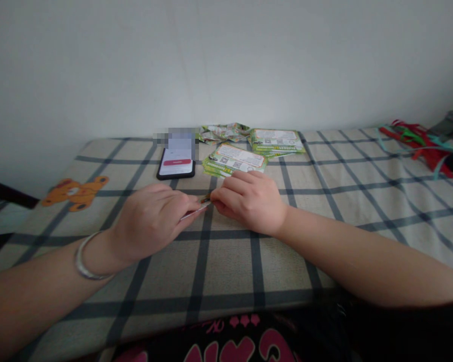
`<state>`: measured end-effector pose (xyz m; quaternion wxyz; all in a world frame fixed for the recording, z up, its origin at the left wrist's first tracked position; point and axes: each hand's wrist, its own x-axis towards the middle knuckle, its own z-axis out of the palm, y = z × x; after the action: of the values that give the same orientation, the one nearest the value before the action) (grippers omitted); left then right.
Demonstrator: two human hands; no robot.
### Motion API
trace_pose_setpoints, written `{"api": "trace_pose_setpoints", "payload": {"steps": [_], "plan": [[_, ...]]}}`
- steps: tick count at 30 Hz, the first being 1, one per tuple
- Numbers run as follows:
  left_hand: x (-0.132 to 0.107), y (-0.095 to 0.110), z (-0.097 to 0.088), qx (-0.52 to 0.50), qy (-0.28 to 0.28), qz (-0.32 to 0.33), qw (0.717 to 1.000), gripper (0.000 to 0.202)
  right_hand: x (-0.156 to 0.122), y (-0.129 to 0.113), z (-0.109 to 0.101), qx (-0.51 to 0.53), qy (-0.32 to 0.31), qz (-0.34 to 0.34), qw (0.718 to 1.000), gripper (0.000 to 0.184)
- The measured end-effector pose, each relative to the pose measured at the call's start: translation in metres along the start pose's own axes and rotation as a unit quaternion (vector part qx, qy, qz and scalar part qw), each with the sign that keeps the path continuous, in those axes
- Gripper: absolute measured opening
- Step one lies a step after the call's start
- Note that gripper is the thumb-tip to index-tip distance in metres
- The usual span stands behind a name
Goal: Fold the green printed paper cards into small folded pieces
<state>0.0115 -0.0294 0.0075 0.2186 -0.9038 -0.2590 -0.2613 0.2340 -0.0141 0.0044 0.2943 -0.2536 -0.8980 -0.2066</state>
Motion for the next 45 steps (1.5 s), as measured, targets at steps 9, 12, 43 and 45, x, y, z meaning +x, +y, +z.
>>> {"api": "trace_pose_setpoints", "payload": {"steps": [9, 12, 43, 45], "plan": [[-0.002, -0.001, 0.002, 0.008, -0.006, 0.006, 1.0, 0.023, -0.003, 0.004, 0.0, 0.003, 0.0, 0.016, 1.0, 0.018], [-0.003, -0.002, 0.002, 0.012, -0.006, 0.01, 1.0, 0.02, -0.004, 0.005, 0.001, 0.016, 0.007, 0.038, 0.999, 0.023], [0.0, 0.001, 0.008, -0.07, -0.059, -0.087, 0.992, 0.028, 0.005, -0.017, 0.006, 0.351, -0.076, 0.27, 0.893, 0.003], [-0.001, 0.001, 0.008, -0.074, -0.066, -0.091, 0.991, 0.028, 0.006, -0.017, 0.008, 0.38, -0.095, 0.286, 0.875, 0.005]]}}
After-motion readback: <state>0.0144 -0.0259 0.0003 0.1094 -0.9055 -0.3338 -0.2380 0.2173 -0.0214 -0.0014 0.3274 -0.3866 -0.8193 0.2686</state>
